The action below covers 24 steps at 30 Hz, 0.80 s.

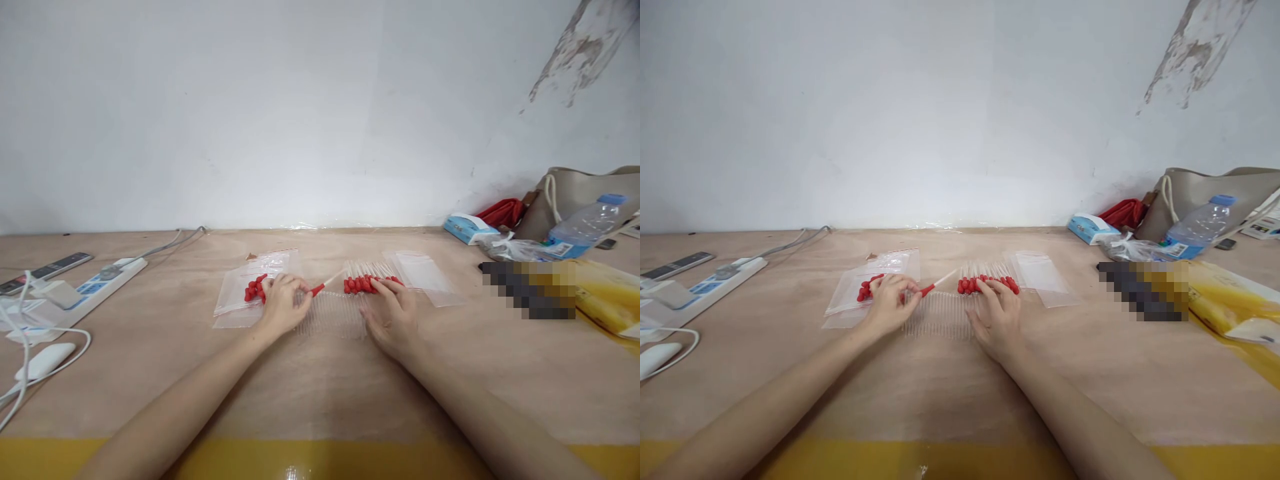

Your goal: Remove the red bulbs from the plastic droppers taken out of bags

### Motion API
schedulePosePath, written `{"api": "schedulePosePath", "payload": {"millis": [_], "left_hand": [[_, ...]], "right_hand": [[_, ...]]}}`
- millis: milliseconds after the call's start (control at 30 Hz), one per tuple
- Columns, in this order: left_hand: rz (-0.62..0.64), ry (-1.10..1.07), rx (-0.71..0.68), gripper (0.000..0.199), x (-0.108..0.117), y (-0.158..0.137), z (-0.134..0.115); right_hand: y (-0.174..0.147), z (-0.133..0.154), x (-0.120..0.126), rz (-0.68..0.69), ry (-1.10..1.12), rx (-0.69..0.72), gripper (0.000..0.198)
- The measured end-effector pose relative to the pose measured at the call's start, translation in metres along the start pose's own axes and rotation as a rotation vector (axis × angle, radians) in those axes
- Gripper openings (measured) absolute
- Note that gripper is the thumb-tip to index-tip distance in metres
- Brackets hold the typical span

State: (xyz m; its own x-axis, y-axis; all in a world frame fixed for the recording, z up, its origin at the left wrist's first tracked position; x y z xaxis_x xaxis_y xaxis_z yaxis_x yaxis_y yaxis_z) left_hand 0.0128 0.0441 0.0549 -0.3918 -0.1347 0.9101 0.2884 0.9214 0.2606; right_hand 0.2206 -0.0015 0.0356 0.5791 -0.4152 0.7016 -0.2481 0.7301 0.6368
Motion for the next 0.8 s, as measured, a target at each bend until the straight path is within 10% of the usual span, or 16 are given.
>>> {"api": "schedulePosePath", "payload": {"millis": [233,800], "left_hand": [[-0.155,0.225,-0.471,0.007,0.004,-0.063,-0.031],[-0.08,0.105,-0.549,0.008,-0.02,-0.061,-0.039]], "right_hand": [[-0.001,0.048,-0.008,0.116,-0.16,0.293,0.032],[-0.009,0.065,-0.031,0.221,-0.139,0.411,0.015]]}}
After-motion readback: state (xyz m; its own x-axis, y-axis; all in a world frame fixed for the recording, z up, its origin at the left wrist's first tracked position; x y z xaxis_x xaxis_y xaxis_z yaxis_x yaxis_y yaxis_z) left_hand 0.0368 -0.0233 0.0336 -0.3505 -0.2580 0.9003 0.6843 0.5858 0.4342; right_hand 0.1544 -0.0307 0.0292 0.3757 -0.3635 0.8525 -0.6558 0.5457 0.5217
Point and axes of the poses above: each hand's wrist, its own y-axis towards the middle knuckle, its own x-axis out of the back of the hand, z = x × y, the point moved 8 cm from there along y, towards the middle knuckle, and after that the axes turned 15 degrees about z, right-handed, at the moved point
